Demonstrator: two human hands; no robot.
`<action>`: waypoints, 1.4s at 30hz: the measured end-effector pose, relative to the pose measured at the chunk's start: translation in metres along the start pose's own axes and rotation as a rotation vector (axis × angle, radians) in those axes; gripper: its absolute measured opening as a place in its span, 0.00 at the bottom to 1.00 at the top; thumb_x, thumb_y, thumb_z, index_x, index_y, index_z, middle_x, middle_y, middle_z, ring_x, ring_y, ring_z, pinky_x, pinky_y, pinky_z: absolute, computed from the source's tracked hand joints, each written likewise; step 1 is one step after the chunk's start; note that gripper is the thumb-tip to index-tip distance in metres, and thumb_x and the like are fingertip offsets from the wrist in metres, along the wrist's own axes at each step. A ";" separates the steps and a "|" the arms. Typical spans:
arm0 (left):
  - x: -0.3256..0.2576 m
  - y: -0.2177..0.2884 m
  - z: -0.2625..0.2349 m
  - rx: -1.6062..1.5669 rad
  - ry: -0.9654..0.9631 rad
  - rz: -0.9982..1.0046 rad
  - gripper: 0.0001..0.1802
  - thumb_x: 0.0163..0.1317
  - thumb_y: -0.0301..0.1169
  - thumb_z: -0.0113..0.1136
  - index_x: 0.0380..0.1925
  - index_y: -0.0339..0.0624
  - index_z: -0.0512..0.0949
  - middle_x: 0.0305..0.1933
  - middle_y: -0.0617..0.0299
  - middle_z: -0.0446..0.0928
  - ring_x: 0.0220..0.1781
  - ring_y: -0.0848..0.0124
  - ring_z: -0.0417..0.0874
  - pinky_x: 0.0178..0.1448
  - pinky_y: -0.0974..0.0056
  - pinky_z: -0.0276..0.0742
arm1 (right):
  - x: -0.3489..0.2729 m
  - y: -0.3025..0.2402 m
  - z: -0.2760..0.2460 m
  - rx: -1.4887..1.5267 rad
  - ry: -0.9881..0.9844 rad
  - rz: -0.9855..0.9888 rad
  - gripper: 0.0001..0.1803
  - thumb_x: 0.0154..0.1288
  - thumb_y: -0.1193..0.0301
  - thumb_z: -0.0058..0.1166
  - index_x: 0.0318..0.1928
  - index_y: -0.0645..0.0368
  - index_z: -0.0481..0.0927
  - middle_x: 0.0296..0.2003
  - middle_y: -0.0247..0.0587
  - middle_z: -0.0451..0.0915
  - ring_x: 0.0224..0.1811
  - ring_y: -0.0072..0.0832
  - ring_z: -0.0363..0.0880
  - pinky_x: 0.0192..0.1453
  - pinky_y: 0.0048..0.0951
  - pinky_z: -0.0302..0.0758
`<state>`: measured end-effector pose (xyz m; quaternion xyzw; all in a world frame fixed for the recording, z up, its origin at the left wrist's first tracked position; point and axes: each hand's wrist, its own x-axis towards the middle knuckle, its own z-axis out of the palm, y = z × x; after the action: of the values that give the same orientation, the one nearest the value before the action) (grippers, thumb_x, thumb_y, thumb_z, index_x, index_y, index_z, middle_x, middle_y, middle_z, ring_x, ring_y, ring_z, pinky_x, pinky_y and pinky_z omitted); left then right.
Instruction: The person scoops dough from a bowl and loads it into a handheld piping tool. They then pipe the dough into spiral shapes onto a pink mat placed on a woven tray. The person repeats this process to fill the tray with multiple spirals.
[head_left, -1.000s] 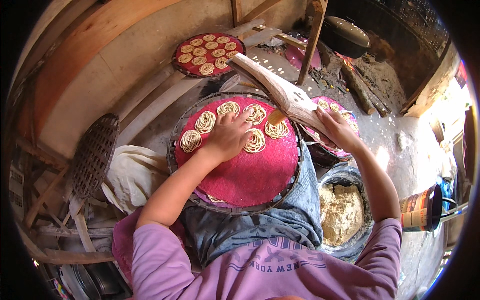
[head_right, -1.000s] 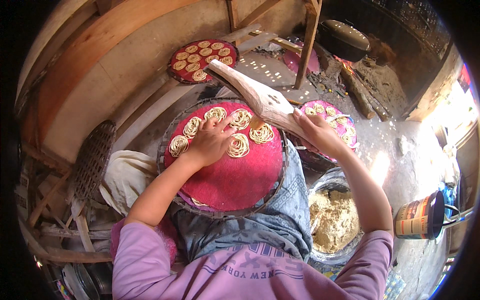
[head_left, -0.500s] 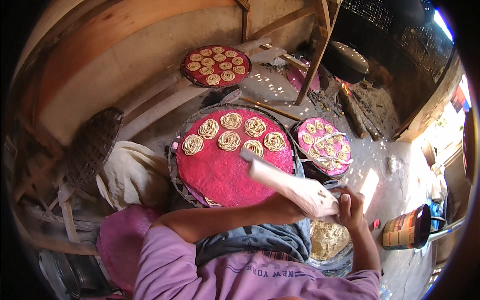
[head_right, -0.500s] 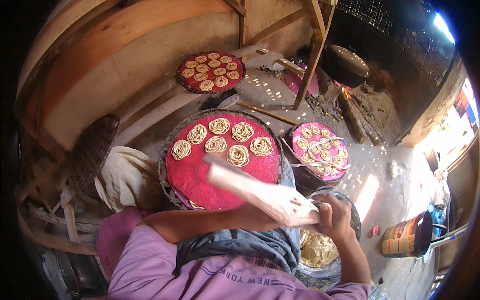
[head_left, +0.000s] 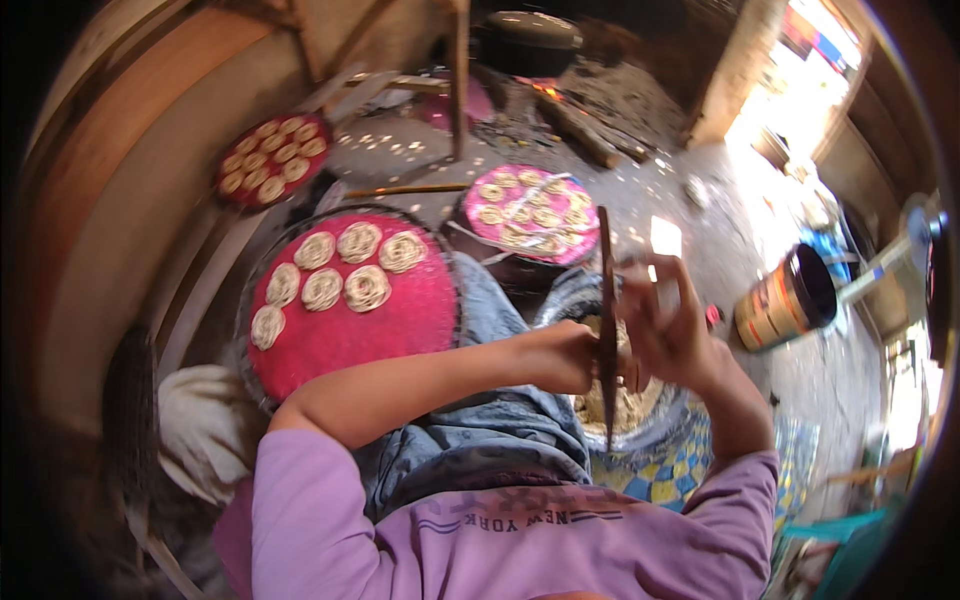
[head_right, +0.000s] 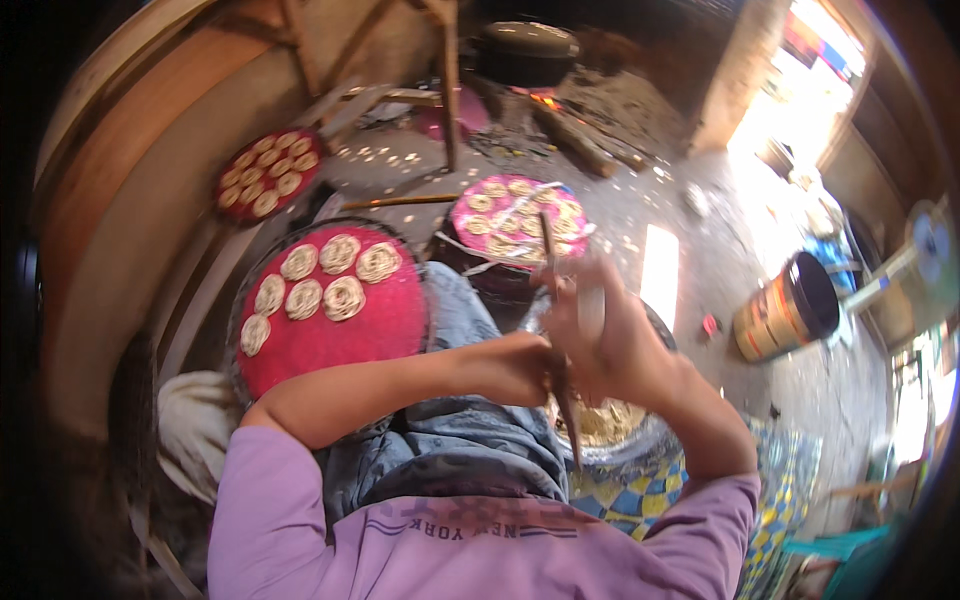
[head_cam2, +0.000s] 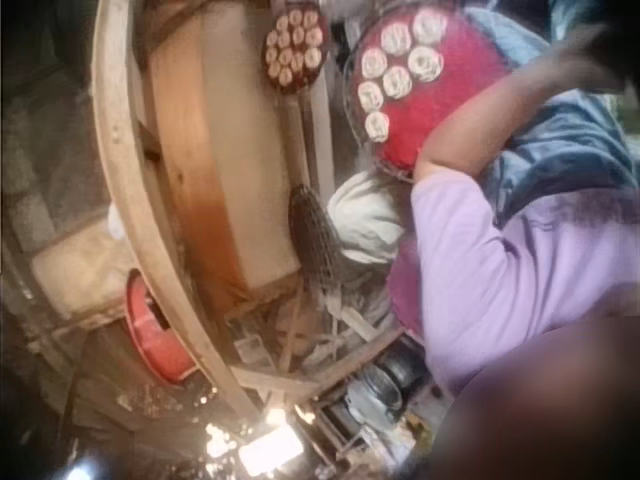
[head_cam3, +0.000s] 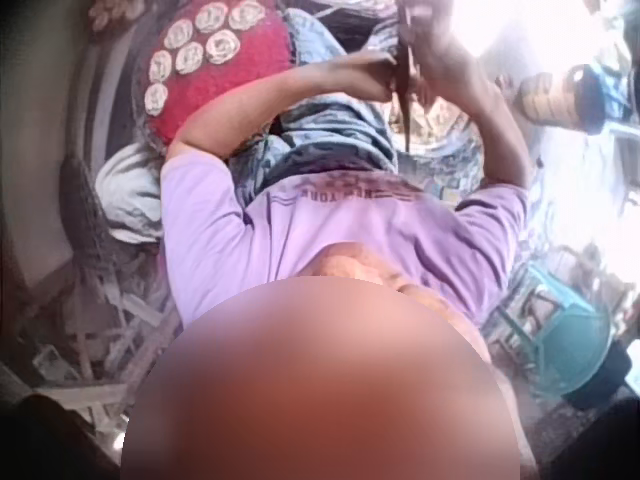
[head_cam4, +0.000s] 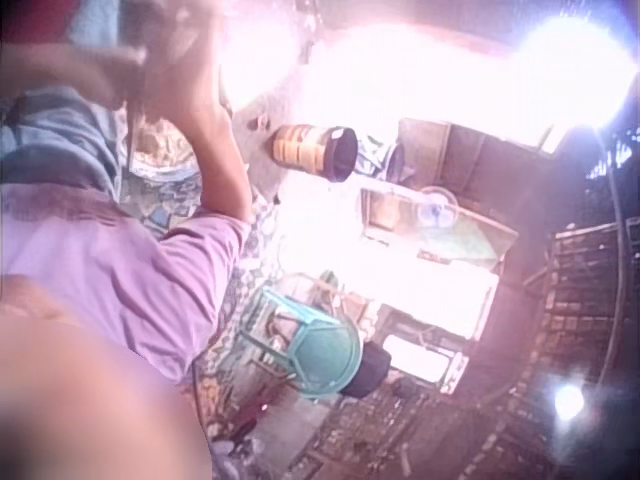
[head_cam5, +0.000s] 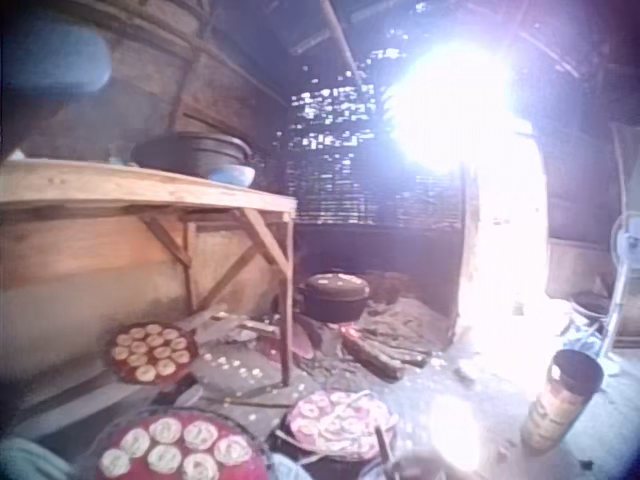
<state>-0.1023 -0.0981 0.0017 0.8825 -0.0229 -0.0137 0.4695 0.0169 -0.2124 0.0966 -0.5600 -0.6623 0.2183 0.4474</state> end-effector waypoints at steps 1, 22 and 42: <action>-0.003 -0.003 -0.005 0.107 0.022 -0.080 0.16 0.50 0.26 0.56 0.40 0.51 0.83 0.36 0.49 0.82 0.38 0.48 0.83 0.41 0.52 0.79 | -0.002 0.009 -0.008 0.228 0.100 0.182 0.17 0.69 0.79 0.49 0.56 0.60 0.64 0.26 0.26 0.70 0.26 0.12 0.66 0.26 0.19 0.64; 0.027 0.014 -0.068 -0.297 0.933 0.309 0.14 0.59 0.28 0.65 0.46 0.43 0.81 0.47 0.59 0.82 0.51 0.68 0.82 0.60 0.59 0.71 | -0.145 0.277 0.140 -0.287 -0.225 1.300 0.42 0.68 0.38 0.34 0.47 0.69 0.81 0.50 0.65 0.78 0.56 0.51 0.78 0.62 0.44 0.71; 0.040 0.023 -0.082 0.086 0.886 0.290 0.18 0.55 0.27 0.71 0.45 0.34 0.79 0.46 0.60 0.82 0.45 0.73 0.82 0.53 0.67 0.76 | -0.188 0.330 0.166 -0.320 -0.183 0.875 0.13 0.66 0.69 0.44 0.47 0.63 0.70 0.39 0.63 0.80 0.46 0.56 0.78 0.49 0.51 0.74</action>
<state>-0.0596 -0.0446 0.0666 0.8097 0.0561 0.4311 0.3942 0.0533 -0.2618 -0.3129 -0.8267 -0.4262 0.3300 0.1615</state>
